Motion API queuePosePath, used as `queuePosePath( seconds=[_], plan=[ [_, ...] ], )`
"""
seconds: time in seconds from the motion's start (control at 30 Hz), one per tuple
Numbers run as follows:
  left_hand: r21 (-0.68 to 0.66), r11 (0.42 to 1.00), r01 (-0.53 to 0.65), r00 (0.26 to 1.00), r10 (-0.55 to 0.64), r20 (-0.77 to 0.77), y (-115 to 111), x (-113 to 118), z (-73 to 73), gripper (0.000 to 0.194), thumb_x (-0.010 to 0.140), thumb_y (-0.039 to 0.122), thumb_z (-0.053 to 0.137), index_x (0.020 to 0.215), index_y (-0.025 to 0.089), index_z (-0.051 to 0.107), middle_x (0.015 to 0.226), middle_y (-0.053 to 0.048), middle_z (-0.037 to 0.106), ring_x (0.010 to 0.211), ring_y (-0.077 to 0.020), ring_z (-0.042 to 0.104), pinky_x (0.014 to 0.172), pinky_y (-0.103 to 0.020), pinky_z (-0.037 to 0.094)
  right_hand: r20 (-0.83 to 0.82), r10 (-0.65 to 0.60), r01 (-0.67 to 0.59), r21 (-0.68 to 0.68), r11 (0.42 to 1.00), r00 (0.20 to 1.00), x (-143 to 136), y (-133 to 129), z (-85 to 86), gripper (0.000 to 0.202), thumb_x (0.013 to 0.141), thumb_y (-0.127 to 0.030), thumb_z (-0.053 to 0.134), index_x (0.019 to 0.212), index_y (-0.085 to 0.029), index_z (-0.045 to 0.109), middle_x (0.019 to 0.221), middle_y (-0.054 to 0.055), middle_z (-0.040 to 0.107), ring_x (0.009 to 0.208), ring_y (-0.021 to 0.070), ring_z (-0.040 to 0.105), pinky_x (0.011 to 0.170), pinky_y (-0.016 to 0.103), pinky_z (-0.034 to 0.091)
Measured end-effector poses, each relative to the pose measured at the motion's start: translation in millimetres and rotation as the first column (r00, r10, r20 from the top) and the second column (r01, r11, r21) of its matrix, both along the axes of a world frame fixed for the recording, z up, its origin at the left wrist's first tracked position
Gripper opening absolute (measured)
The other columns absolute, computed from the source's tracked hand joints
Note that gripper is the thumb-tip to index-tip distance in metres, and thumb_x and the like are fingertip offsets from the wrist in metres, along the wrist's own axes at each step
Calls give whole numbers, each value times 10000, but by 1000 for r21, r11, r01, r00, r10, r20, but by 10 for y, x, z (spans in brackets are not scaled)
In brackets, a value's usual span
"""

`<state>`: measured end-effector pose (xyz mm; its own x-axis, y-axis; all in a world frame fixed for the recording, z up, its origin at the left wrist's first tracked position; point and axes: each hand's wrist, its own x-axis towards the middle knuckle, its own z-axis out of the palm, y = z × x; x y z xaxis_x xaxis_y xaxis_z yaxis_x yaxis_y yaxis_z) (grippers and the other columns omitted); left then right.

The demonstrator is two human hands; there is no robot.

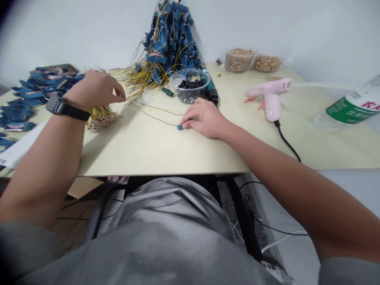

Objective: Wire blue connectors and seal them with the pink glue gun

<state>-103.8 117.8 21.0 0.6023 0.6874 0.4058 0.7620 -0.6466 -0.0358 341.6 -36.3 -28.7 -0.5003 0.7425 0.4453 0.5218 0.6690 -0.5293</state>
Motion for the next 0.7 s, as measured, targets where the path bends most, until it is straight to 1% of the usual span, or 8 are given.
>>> queuePosePath(
  seconds=[0.13,0.2,0.3,0.4,0.43,0.5,0.6,0.7],
  plan=[
    [-87,996,2,1000,-5,-26,124,-148,-58,794,862,1101,737,697,328,809,540,74,579,729,-175,296,923,-418,369,-4,-1,1,3,1000,1000,-4,-4,4,106,1016,-427,955,1001,-348,1023,1095,68,947,1133,373,729,1092,598,560],
    [-109,994,14,999,-19,-46,142,-207,-51,741,848,1042,802,662,325,800,515,72,561,722,-175,296,933,-415,370,-6,0,0,4,1000,1000,-6,-1,2,95,1011,-418,959,998,-347,1022,1099,70,948,1137,374,733,1089,591,553],
    [-56,998,38,997,-42,-58,57,-165,27,624,865,894,867,687,299,813,542,57,570,729,-171,310,992,-438,392,-3,0,0,1,1000,1000,-10,1,1,83,1009,-395,955,993,-348,1022,1094,71,946,1140,374,738,1078,580,553],
    [-2,997,83,997,-82,5,-211,160,133,444,902,734,899,863,293,864,754,32,732,789,-183,422,988,-443,446,-3,-1,1,-5,1000,1000,-13,-2,2,78,996,-349,946,996,-341,1024,1091,68,945,1138,366,738,1073,569,553],
    [-24,990,139,990,-138,33,-337,328,153,371,976,673,862,987,303,889,891,20,814,844,-196,522,966,-435,479,-6,-1,1,-4,1000,1000,-13,-3,2,78,992,-341,946,996,-339,1024,1091,67,945,1135,364,738,1072,566,553],
    [-81,951,297,951,-287,117,-616,705,146,385,1109,650,759,1135,295,906,1121,-26,907,962,-211,674,992,-437,542,-8,-1,1,-2,1000,1000,-12,-5,0,76,987,-334,948,998,-341,1023,1091,63,945,1128,358,738,1070,564,550],
    [-156,860,486,864,-447,231,-1001,1210,20,468,1104,682,790,1219,251,933,1234,-90,941,1091,-281,793,1087,-479,575,1,2,-2,6,1000,1000,-9,-6,1,96,984,-314,935,1002,-352,1021,1091,51,946,1121,354,736,1065,561,547],
    [-214,836,506,858,-463,221,-1241,1497,-140,305,1077,531,832,1224,291,949,1178,-78,952,1125,-314,826,1088,-490,583,8,0,0,14,1000,1000,-8,-4,4,117,976,-295,919,984,-364,1014,1096,36,947,1132,357,741,1068,562,548]
  ],
)
